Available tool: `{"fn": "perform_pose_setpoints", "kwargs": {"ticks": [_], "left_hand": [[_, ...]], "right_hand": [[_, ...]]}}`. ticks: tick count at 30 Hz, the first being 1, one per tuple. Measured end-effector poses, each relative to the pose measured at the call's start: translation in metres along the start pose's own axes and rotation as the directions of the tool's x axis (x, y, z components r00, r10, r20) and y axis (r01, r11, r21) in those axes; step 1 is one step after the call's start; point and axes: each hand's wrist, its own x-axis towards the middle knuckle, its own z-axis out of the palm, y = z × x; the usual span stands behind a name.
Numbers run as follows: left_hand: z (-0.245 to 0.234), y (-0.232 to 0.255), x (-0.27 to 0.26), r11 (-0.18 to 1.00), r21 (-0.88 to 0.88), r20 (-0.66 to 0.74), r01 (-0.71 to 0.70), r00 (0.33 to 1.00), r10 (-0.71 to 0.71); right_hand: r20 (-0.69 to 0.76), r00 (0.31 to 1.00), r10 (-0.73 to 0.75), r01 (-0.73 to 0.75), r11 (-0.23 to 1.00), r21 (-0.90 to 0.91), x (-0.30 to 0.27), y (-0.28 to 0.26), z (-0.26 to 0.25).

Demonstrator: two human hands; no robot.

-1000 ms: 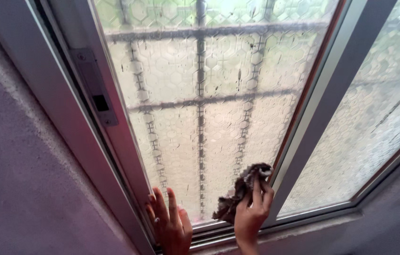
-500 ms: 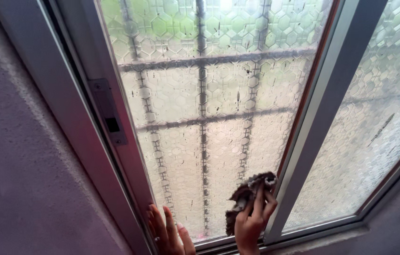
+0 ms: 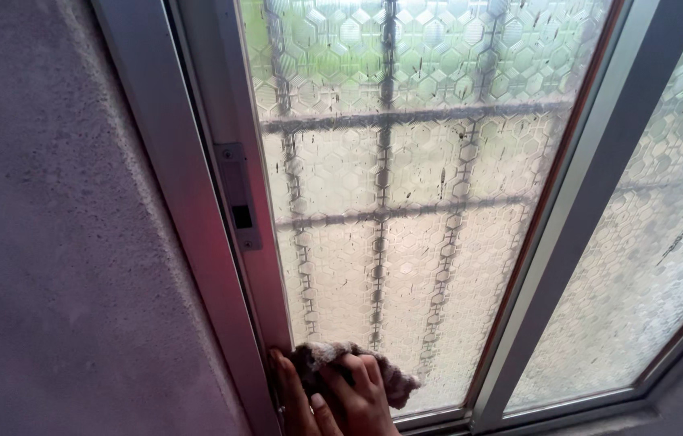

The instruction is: The person sprays a cleaning liquid from a bottle onto a window and wipes the glass and the window frame with a cloth.

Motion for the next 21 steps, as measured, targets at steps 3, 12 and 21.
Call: {"fn": "perform_pose_setpoints", "kwargs": {"ticks": [3, 12, 21], "left_hand": [[-0.002, 0.003, 0.001, 1.000, -0.028, 0.002, -0.011, 1.000, 0.011], [0.008, 0.009, 0.015, 0.983, 0.143, 0.139, -0.119, 0.985, 0.099], [-0.008, 0.031, 0.071, 0.994, 0.088, 0.146, -0.071, 0.988, 0.058]], "right_hand": [[0.072, 0.997, -0.008, 0.004, 0.998, 0.057, 0.001, -0.006, -0.004], [0.002, 0.981, -0.193, 0.192, 0.974, -0.121, 0.053, 0.007, -0.026], [-0.372, 0.917, 0.142, -0.204, 0.970, -0.135, 0.067, 0.079, -0.072]]}}
